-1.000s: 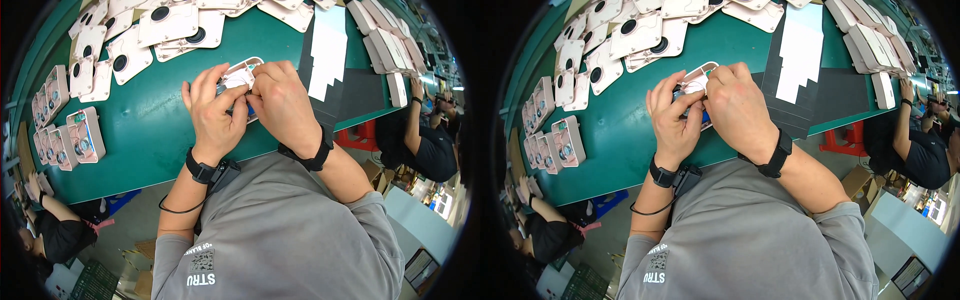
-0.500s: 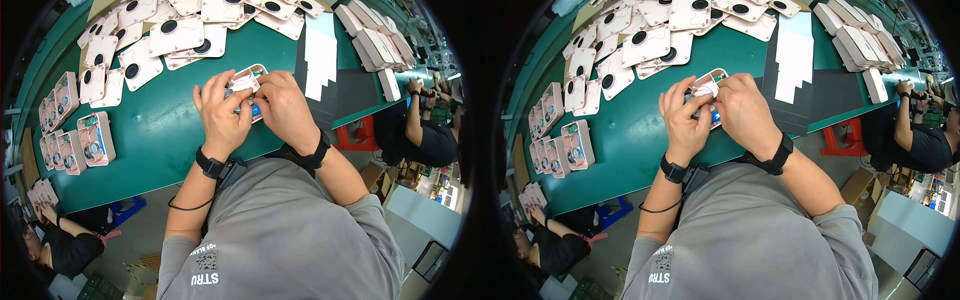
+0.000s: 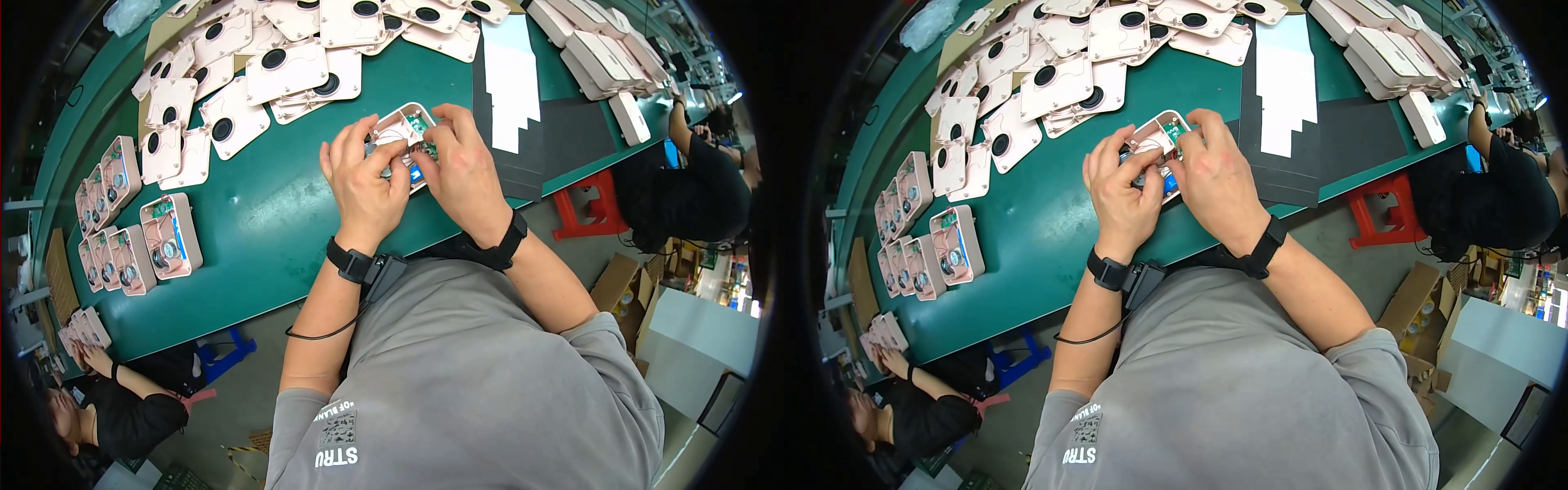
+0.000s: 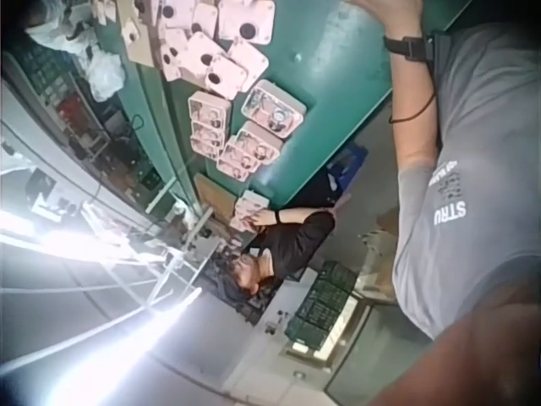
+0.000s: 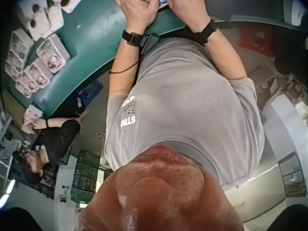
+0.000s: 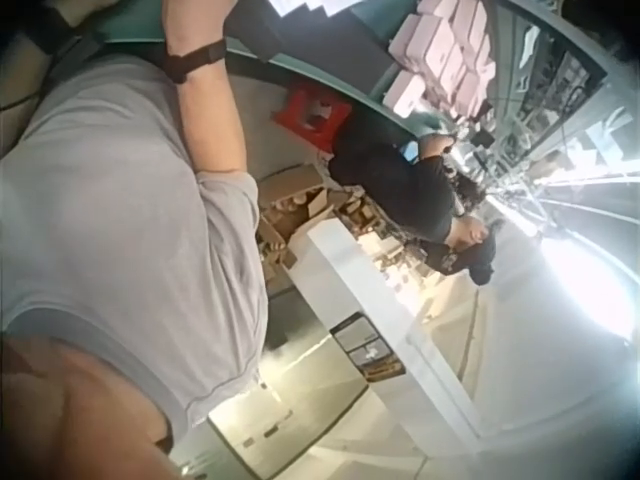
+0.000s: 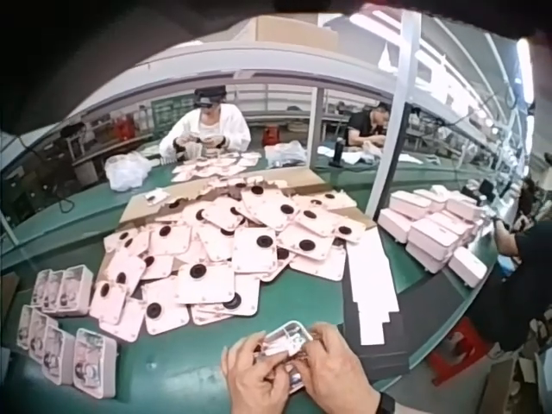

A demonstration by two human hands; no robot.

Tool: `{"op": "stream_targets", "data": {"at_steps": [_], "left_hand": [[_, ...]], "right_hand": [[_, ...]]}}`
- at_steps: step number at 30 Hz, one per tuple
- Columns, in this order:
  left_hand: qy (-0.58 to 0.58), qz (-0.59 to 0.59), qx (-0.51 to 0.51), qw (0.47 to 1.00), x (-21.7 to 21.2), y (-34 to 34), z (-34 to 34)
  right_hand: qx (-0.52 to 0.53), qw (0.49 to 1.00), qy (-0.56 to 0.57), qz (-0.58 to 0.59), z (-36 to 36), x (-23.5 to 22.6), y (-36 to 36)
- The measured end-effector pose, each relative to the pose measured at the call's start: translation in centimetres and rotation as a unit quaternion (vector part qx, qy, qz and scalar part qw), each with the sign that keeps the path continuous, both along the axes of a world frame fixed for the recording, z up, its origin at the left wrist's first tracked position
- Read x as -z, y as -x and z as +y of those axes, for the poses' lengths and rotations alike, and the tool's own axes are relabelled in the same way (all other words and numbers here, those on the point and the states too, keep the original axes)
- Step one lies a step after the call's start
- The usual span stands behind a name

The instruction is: Assembling components into electronic device housings at a production line.

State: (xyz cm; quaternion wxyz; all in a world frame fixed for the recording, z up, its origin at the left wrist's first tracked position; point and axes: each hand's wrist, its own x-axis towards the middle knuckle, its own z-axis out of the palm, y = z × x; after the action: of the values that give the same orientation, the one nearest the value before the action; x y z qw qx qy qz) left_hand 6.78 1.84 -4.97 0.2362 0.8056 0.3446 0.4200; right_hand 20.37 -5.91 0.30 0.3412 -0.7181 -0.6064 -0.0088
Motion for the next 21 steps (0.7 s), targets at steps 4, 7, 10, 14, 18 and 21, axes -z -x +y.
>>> {"op": "stream_targets", "data": {"at_steps": [4,7,10,14,18,21], "left_hand": [[0.002,-0.006,-0.001,1.0,0.12,-0.01,0.07],[0.003,-0.009,-0.001,1.0,0.18,0.12,-0.02],[-0.003,-0.005,-0.005,1.0,0.19,0.15,-0.18],[0.001,-0.014,-0.001,1.0,0.12,-0.02,0.03],[0.001,-0.017,0.003,1.0,0.1,0.02,0.02],[0.002,-0.014,0.001,1.0,0.08,0.1,-0.1]], "right_hand": [[0.001,1.0,-0.001,-0.027,-0.16,0.38,0.0],[-0.012,1.0,0.0,-0.02,-0.39,0.44,-0.22],[-0.026,0.999,-0.001,0.03,-0.43,0.41,-0.65],[0.004,0.999,0.034,0.035,-0.28,0.18,-0.93],[0.004,0.999,0.028,0.031,-0.45,-0.14,-0.79],[-0.011,0.999,0.047,0.008,-0.54,-0.09,-0.8]]}}
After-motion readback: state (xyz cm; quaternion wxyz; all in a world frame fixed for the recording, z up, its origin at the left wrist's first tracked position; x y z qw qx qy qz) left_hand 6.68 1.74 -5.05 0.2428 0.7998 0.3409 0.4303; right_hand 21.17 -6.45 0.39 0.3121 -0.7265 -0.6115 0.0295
